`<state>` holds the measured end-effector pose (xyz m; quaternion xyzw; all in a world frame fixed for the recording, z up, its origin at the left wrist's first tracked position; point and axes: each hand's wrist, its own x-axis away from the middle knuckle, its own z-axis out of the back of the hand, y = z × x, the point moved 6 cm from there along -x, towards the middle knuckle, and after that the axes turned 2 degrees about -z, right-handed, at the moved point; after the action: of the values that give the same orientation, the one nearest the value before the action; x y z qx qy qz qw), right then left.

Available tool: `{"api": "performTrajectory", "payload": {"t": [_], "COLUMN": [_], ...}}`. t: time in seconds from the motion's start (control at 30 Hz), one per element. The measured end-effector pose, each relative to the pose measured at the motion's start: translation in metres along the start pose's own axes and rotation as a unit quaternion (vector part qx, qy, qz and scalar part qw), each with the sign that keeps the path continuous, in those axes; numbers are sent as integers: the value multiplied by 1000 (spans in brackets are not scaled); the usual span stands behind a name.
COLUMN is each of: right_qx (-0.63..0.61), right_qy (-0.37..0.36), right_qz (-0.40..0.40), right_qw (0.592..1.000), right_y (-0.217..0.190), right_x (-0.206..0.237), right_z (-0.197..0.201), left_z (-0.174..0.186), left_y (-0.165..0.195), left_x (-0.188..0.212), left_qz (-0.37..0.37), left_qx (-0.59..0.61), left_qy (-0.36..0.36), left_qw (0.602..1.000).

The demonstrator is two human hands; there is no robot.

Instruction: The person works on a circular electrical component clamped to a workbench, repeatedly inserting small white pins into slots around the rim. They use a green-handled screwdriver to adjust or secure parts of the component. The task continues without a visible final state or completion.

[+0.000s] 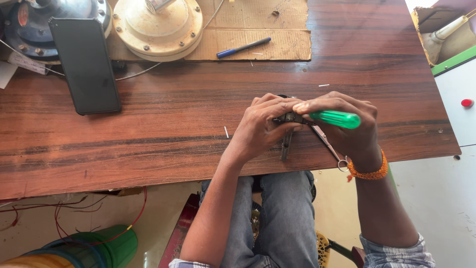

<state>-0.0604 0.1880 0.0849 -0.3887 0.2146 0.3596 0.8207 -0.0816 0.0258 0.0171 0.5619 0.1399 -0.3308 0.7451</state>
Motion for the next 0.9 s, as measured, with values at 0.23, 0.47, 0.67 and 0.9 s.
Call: {"api": "performTrajectory", "payload": {"t": [0.23, 0.47, 0.67, 0.9], "right_qx": [-37, -43, 13, -8], "right_qy": [26, 12, -6, 9], "right_qz": [-36, -71, -45, -51], "right_qw": [998, 996, 999, 999], "right_y": [-1, -8, -11, 11], "right_x": [8, 0, -5, -6], "right_z": [20, 2, -4, -2], "left_z": [0, 1, 3, 3], "left_y": [3, 2, -1, 1], "left_x": [0, -1, 0, 1], "left_qz": [31, 41, 11, 48], "left_qx": [38, 39, 22, 8], "left_qy": [4, 14, 14, 11], "left_qw": [999, 998, 1000, 999]}}
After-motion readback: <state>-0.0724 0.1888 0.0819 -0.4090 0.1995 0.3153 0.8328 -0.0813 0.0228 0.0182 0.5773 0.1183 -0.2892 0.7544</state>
